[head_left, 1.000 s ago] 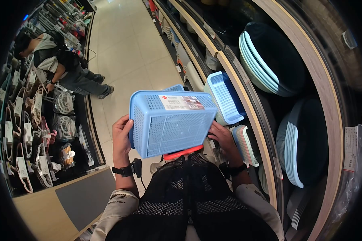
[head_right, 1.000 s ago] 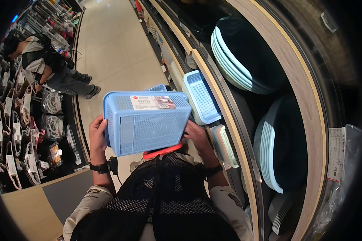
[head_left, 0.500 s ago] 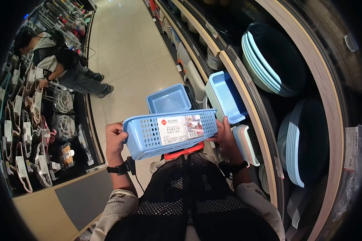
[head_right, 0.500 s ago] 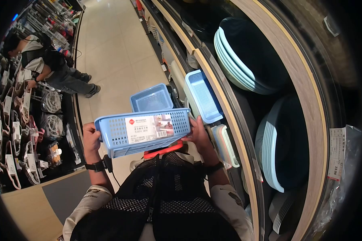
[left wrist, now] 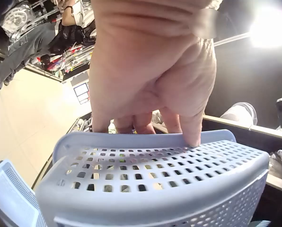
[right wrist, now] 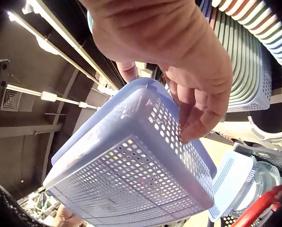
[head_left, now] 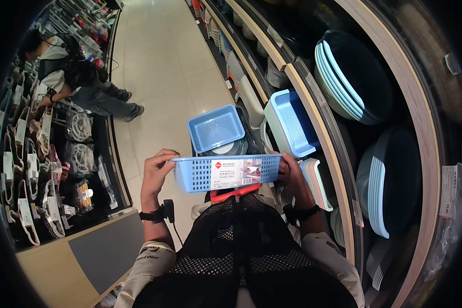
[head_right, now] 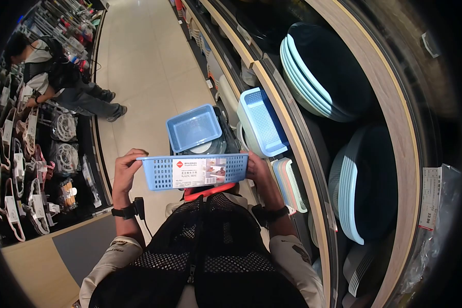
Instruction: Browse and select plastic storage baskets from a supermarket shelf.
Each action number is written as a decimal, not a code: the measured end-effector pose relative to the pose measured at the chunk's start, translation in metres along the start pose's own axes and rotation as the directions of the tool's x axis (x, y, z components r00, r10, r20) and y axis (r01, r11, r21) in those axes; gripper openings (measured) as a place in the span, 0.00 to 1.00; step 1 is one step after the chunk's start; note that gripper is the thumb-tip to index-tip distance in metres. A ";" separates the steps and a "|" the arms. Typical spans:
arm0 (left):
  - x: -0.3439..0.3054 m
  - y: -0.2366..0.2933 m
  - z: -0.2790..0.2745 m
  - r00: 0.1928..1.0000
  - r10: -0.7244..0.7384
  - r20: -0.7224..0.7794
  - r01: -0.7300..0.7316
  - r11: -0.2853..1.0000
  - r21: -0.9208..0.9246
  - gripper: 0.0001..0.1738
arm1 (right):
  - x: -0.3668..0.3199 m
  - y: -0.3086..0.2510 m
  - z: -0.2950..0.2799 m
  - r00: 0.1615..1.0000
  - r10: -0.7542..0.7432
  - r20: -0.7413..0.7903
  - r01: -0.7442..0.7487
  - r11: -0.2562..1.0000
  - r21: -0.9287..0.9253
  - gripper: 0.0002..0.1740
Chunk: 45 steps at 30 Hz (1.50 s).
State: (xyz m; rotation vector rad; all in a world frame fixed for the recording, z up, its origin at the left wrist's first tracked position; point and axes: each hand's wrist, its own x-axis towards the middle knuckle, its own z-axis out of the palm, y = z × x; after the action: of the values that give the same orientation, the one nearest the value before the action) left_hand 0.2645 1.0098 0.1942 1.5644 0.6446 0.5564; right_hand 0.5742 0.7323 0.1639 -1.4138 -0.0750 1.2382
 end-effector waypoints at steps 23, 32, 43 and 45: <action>0.012 -0.074 -0.010 0.901 -0.415 -0.131 0.294 0.802 -0.520 0.32 | 0.018 0.020 0.043 0.982 -0.176 -0.064 0.174 0.984 -0.041 0.34; -0.006 -0.128 -0.015 0.821 -0.567 0.071 0.565 0.786 -0.250 0.52 | 0.049 0.048 0.051 0.969 -0.242 -0.056 0.231 0.962 -0.148 0.34; 0.036 -0.241 -0.022 0.777 -0.629 -0.027 0.591 0.744 -0.312 0.42 | 0.059 0.060 0.066 0.953 -0.154 -0.261 0.029 0.904 -0.426 0.34; 0.055 -0.264 -0.021 0.777 -0.626 -0.070 0.578 0.752 -0.316 0.38 | 0.052 0.066 0.058 0.979 -0.083 -0.185 0.020 0.946 -0.322 0.30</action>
State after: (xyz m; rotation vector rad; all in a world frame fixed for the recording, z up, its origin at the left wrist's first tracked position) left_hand 0.2693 1.0759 -0.0683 0.9601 1.1050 0.2660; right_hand 0.5179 0.7869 0.0976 -1.7982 -0.1829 1.0692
